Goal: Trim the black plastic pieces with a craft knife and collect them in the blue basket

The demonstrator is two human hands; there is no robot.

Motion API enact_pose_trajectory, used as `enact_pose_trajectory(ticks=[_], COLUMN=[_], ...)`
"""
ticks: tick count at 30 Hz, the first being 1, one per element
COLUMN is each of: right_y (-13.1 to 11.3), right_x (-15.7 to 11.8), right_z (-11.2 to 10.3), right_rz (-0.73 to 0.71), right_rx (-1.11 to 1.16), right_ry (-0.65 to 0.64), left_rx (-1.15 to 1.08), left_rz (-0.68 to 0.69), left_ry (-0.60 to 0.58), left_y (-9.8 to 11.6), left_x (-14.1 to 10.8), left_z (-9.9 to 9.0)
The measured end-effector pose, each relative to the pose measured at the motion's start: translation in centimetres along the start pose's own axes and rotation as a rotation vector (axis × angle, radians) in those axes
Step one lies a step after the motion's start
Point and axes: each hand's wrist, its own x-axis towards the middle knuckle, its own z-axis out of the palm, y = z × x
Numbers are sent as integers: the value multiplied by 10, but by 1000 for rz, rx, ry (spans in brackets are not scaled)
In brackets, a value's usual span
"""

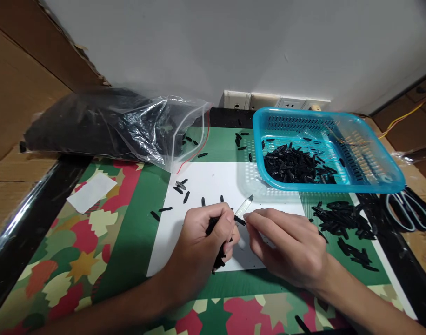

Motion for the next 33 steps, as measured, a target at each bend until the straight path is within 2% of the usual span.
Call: enact_pose_trajectory(ticks=[6,9,11,14,16,18,20,21,23,25,27,30,33], right_y=[-2,0,4,14,23,30,32,31,24,13,4,-3,-1], right_x=[3,3,5,12,18,21,20,19,16,13,12,13,18], right_z=[1,-2,-8,-23,-33,-39,-40,-38,-33,-27,-22,-22,-28], right_rz=[-9,-36,-86,-110,3,140,171,147,50,-42,-67,9,134], right_rx=[52,82,46,-176,-423,-659,-707,-643,-377,-57,170,326,414], right_ry=[-17,27,66,92,95,84,76,72,44,-32,-119,-238,-372], left_rx=[45,94,42,-114,-165,-170,-151,-130,-69,-26,0,139,163], left_rz=[31,70,62,-49,-114,-124,-125,-131,-171,-254,-336,-307,-246], left_ry=[12,-18,-60,-132,-155,-150,-141,-143,-144,-126,-89,-67,-92], left_y=[-7,-8,-6,-2,0,1,2,2,1,-1,-5,-11,-14], left_x=[-1,-1,-1,1,3,5,6,6,5,3,-1,-7,-9], left_z=[-3,-3,-2,1,1,0,0,0,1,2,2,-1,-3])
